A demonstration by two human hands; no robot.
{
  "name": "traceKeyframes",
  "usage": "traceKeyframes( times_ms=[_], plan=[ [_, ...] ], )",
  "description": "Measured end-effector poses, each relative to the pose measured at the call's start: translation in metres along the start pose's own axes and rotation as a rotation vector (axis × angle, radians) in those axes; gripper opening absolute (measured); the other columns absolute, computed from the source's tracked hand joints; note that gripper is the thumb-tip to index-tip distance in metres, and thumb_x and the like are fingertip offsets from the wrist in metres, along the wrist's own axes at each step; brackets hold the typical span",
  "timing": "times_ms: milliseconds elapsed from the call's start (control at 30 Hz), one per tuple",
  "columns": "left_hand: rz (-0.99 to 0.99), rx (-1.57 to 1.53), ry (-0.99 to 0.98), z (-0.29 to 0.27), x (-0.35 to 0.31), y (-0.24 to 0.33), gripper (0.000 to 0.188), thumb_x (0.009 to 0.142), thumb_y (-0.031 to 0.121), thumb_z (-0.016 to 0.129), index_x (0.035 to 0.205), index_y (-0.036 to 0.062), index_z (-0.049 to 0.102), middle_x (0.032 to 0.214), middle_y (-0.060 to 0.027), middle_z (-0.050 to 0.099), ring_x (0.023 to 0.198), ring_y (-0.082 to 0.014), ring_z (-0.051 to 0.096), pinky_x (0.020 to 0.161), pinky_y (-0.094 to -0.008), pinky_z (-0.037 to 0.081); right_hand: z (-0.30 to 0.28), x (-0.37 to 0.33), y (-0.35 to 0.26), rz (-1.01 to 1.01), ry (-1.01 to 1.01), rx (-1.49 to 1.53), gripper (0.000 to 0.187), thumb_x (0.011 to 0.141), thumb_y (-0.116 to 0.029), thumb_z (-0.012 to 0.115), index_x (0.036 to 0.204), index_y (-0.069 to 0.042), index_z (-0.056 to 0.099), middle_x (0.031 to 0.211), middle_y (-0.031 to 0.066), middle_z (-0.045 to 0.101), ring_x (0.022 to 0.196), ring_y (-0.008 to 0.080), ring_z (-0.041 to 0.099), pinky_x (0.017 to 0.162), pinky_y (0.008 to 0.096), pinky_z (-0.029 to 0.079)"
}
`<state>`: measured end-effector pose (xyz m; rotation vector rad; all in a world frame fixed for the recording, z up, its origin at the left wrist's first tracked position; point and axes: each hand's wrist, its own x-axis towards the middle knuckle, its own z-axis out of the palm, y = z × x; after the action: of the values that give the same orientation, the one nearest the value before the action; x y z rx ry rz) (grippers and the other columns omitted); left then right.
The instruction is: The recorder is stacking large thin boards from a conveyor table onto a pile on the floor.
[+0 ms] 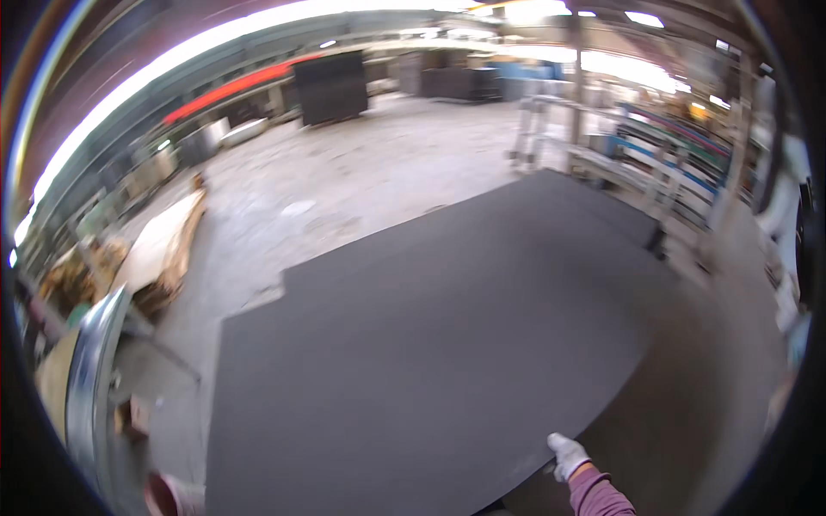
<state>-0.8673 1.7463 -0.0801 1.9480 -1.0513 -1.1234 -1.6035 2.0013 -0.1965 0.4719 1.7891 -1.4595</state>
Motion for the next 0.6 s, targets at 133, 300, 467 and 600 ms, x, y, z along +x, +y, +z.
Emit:
traceKeyframes(
  times_ms=[133,300,467,600],
  plan=[
    [-0.16,0.071,-0.368,0.181,-0.021,0.128,0.034,0.092,0.033,0.051,0.104,0.0037,0.062,0.098,-0.0105,0.062,0.083,-0.0244,0.061,0.067,-0.0396,0.054,0.0,0.101,-0.055,-0.094,0.106,0.3,0.077,0.085,-0.04,0.065,0.144,0.001,0.036,0.155,0.0226,0.024,0.143,0.0366,0.023,0.115,0.0508,0.015],
    [-0.385,-0.243,-0.705,0.332,-0.027,0.078,0.02,0.091,0.023,0.057,0.093,0.003,0.058,0.072,-0.0106,0.057,0.052,-0.0183,0.057,0.047,-0.0331,0.051,0.143,0.108,-0.024,-0.094,-0.15,0.116,0.046,0.089,-0.014,0.065,0.129,0.003,0.05,0.141,0.0203,0.043,0.119,0.0405,0.051,0.103,0.0621,0.036],
    [-0.335,0.214,-0.701,0.364,-0.007,0.06,0.032,0.09,0.031,0.053,0.093,0.0001,0.059,0.072,-0.0163,0.06,0.057,-0.0229,0.062,0.049,-0.0358,0.05,0.157,0.127,-0.004,0.031,-0.159,0.134,0.045,0.091,-0.016,0.061,0.128,0.005,0.046,0.131,0.0226,0.051,0.111,0.0404,0.056,0.102,0.058,0.042],
    [0.869,0.908,-0.331,0.319,0.039,0.02,0.033,0.088,0.035,0.051,0.097,0.0054,0.063,0.083,-0.0157,0.066,0.067,-0.0277,0.067,0.067,-0.041,0.053,0.163,0.135,-0.008,0.174,0.0,-0.295,0.036,0.092,-0.014,0.054,0.124,0.002,0.048,0.108,0.0228,0.062,0.095,0.0406,0.064,0.082,0.0585,0.053]
  ],
)
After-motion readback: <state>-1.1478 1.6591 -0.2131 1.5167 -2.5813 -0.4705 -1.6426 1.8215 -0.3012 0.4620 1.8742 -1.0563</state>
